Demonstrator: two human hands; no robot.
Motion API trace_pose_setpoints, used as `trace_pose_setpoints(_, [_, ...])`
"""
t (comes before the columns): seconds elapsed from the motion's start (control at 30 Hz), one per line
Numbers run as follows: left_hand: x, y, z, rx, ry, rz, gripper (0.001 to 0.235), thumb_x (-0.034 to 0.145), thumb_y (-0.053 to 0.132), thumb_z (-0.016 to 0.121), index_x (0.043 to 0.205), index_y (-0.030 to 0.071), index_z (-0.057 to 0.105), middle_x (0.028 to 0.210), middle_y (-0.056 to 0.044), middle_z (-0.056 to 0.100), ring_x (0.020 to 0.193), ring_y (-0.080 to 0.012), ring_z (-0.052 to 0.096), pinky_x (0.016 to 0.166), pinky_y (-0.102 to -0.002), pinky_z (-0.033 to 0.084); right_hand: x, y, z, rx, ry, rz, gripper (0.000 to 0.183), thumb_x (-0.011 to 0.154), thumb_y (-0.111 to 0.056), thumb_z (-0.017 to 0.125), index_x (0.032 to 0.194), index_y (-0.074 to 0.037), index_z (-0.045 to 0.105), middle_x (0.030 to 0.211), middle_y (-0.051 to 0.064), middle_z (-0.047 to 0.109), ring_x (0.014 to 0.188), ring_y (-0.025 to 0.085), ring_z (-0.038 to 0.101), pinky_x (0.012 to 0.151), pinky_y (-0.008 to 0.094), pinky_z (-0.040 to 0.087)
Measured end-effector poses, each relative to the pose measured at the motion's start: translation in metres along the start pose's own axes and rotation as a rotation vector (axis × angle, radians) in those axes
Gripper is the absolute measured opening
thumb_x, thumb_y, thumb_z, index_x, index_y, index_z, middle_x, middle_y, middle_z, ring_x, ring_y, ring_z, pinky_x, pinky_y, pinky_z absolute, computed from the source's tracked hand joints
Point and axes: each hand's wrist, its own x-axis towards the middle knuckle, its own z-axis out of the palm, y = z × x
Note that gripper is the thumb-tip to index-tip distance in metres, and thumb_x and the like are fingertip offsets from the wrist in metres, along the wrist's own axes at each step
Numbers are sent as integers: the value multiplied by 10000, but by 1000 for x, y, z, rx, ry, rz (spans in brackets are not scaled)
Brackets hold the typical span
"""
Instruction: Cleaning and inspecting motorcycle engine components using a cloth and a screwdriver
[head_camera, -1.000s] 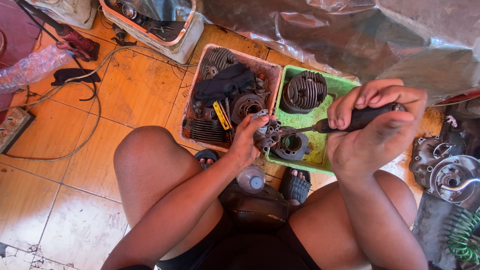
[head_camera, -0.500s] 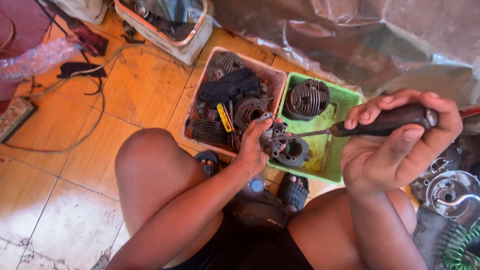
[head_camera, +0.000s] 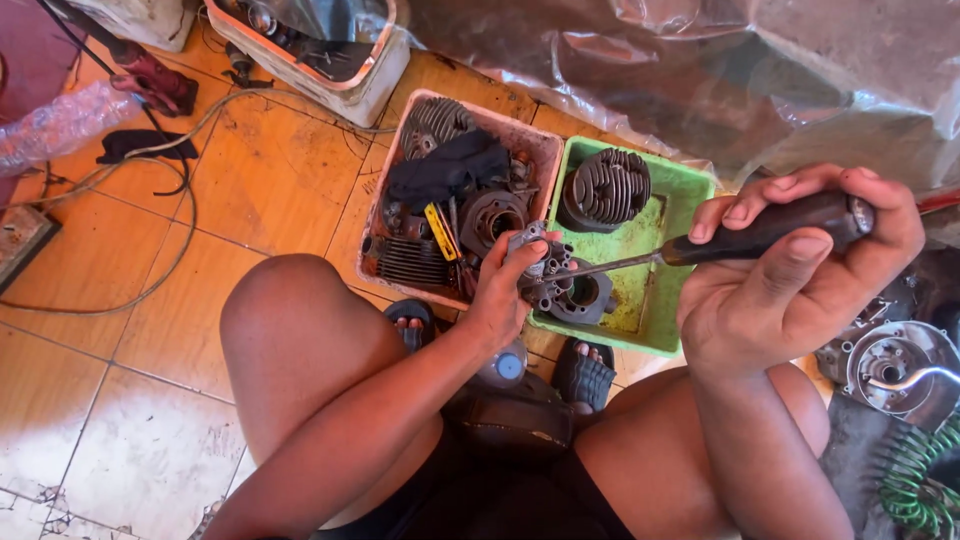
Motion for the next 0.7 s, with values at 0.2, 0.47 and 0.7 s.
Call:
trace_pose_setpoints(0.2, [4, 2, -7, -14, 159, -4, 355, 854, 205, 759, 1140, 48, 619, 1151, -111, 753, 844, -326, 759, 755, -483, 648, 0, -13, 16, -18, -96, 53, 285, 1151, -236, 569, 1294, -196, 325, 1201, 115, 363, 1039, 327, 516, 909, 632, 649])
trace_pose_setpoints(0.47, [2, 8, -9, 59, 198, -80, 275, 834, 233, 765, 1067, 110, 685, 1139, -59, 772, 904, -248, 740, 653, -385, 573, 21, -37, -7, -366, -471, 47, 390, 1140, -275, 426, 1360, 34, 335, 1214, 293, 512, 1104, 384, 619, 1022, 467, 561])
trace_pose_setpoints(0.7, [6, 0, -14, 3, 122, -91, 290, 880, 220, 739, 1100, 51, 653, 1190, -118, 743, 901, -325, 750, 702, -485, 656, 23, -44, -44, -789, -520, -74, 385, 1102, -197, 695, 1229, 136, 548, 1028, 232, 622, 805, 250, 535, 751, 332, 403])
